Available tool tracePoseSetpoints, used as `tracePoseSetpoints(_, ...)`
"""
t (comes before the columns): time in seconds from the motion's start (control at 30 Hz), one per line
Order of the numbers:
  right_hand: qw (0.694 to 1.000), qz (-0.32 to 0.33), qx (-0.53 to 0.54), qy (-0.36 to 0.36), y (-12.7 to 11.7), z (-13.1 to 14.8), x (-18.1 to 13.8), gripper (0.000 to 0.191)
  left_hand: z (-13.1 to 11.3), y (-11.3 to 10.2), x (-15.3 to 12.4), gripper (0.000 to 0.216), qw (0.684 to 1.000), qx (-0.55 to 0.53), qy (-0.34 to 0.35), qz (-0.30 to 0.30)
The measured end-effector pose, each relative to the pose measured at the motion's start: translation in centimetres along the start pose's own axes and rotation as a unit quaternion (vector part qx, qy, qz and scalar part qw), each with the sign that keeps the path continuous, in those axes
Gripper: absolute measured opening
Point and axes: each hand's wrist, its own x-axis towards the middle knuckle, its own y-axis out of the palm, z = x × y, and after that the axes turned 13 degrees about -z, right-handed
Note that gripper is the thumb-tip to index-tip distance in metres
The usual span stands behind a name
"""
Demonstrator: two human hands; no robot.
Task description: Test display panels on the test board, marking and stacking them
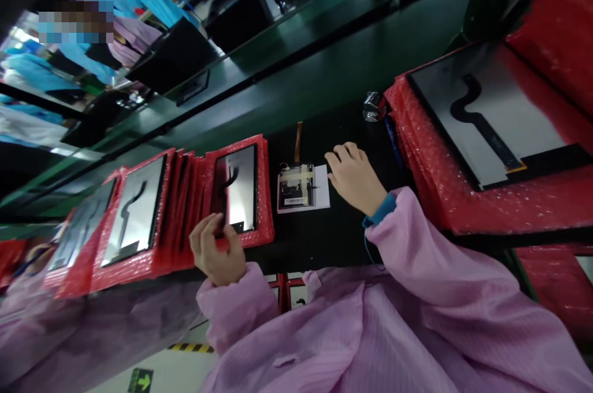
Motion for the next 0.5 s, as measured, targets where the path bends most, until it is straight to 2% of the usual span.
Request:
tracePoseSetpoints(0.1, 0.993, -0.1, -0.069, 0.012, -1.8, 0.8, -3.4, 0.038, -3.2, 1.2, -1.2, 0.027, 0.989, -0.123, 0.041, 0.069)
tracePoseSetpoints(0.2, 0.969, -0.212, -0.113, 0.061, -4.4, 0.4, -7.1, 0.038, -6.6, 2.8, -2.4, 0.029, 0.959, -0.229, 0.059, 0.156)
tracePoseSetpoints(0.3, 0.942, -0.263, -0.158, 0.136, -7.1, -0.8, -10.5, 0.037, -9.9, 4.1, -3.4, 0.03, 0.919, -0.326, 0.06, 0.213)
tracePoseSetpoints(0.4, 0.915, -0.289, -0.2, 0.199, -8.9, -2.6, -13.0, 0.037, -13.1, 4.8, -3.7, 0.03, 0.875, -0.408, 0.028, 0.259)
tracePoseSetpoints(0.5, 0.904, -0.319, -0.194, 0.207, -9.6, -4.4, -14.4, 0.024, -16.1, 5.4, -3.5, 0.023, 0.829, -0.465, -0.076, 0.302)
